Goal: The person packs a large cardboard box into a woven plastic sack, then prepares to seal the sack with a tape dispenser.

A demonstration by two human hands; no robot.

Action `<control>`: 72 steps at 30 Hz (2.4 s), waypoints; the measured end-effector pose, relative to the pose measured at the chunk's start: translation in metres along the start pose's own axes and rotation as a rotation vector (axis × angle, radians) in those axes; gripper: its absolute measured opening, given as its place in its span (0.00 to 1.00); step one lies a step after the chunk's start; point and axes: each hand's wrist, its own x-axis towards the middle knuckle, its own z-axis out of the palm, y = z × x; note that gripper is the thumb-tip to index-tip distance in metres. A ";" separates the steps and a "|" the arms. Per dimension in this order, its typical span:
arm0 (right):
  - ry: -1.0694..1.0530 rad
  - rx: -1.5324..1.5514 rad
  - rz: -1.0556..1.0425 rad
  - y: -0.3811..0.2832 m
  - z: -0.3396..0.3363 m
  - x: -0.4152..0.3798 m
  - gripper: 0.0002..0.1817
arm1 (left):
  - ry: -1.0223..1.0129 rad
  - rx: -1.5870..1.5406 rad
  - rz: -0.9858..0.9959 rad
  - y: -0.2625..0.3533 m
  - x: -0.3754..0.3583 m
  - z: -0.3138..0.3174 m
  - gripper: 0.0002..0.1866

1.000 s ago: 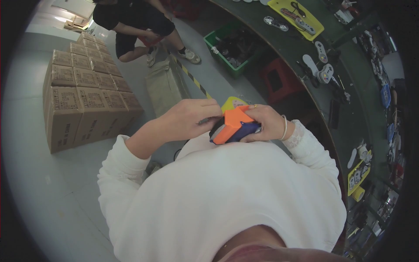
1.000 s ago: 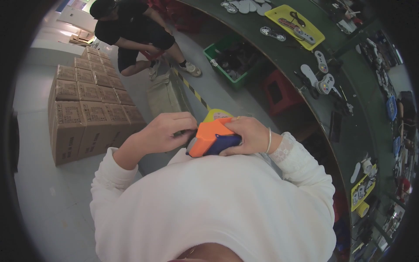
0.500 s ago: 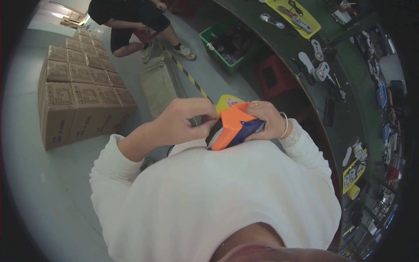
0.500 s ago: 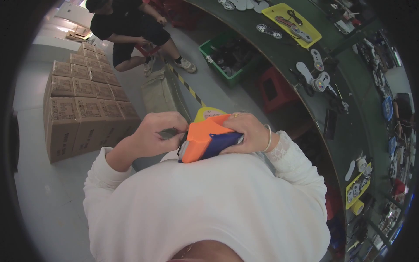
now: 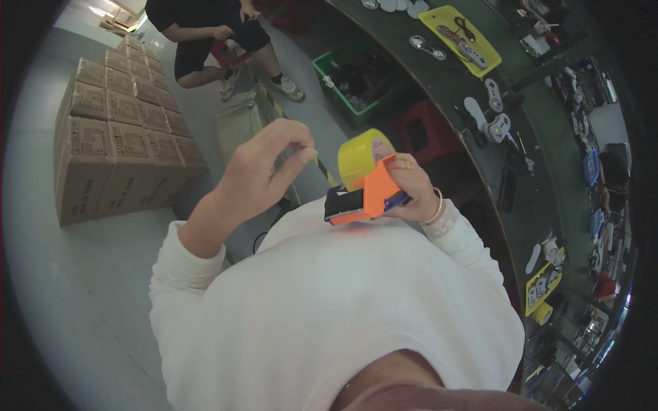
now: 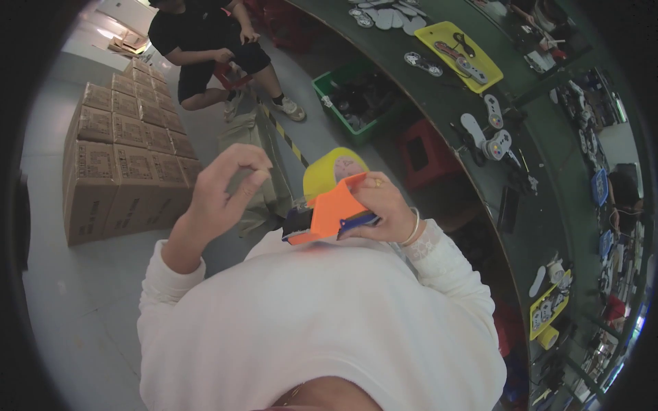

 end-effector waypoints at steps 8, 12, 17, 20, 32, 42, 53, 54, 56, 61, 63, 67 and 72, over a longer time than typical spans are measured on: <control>0.112 -0.328 -0.139 0.009 -0.012 0.007 0.21 | -0.070 0.107 0.087 -0.009 -0.013 0.014 0.11; 0.108 -0.401 -0.210 0.008 -0.013 0.012 0.17 | -0.058 0.204 0.169 -0.015 -0.015 0.021 0.08; 0.096 -0.440 -0.273 0.008 -0.014 0.021 0.18 | -0.009 0.320 0.265 -0.016 -0.013 0.025 0.08; 0.086 -0.462 -0.288 0.006 -0.013 0.024 0.19 | 0.005 0.366 0.317 -0.018 -0.011 0.027 0.08; 0.133 -0.545 -0.306 0.002 -0.021 0.032 0.10 | 0.080 0.486 0.429 -0.020 0.003 0.028 0.06; 0.118 -0.594 -0.295 -0.003 -0.028 0.038 0.03 | -0.238 0.646 0.451 -0.017 0.020 0.018 0.08; -0.168 -0.518 -0.125 -0.015 -0.021 0.041 0.10 | -0.407 0.040 0.060 0.004 0.009 0.020 0.05; -0.190 -0.484 -0.095 -0.016 -0.018 0.040 0.10 | -0.418 0.057 0.104 0.004 0.008 0.021 0.04; -0.225 -0.428 -0.044 -0.021 -0.014 0.038 0.11 | -0.434 0.075 0.168 0.005 0.005 0.024 0.04; -0.344 -0.295 -0.002 -0.028 -0.009 0.040 0.06 | -0.430 -0.075 0.061 0.003 -0.004 0.026 0.06; -0.439 -0.273 0.056 -0.033 -0.011 0.041 0.09 | -0.392 -0.160 -0.002 0.002 -0.008 0.028 0.07; -0.596 -0.218 0.182 -0.045 -0.022 0.051 0.15 | -0.302 -0.308 -0.093 0.001 -0.010 0.030 0.05; -0.318 -0.043 0.127 -0.039 -0.018 0.042 0.15 | -0.141 -0.308 -0.225 0.006 -0.007 0.030 0.03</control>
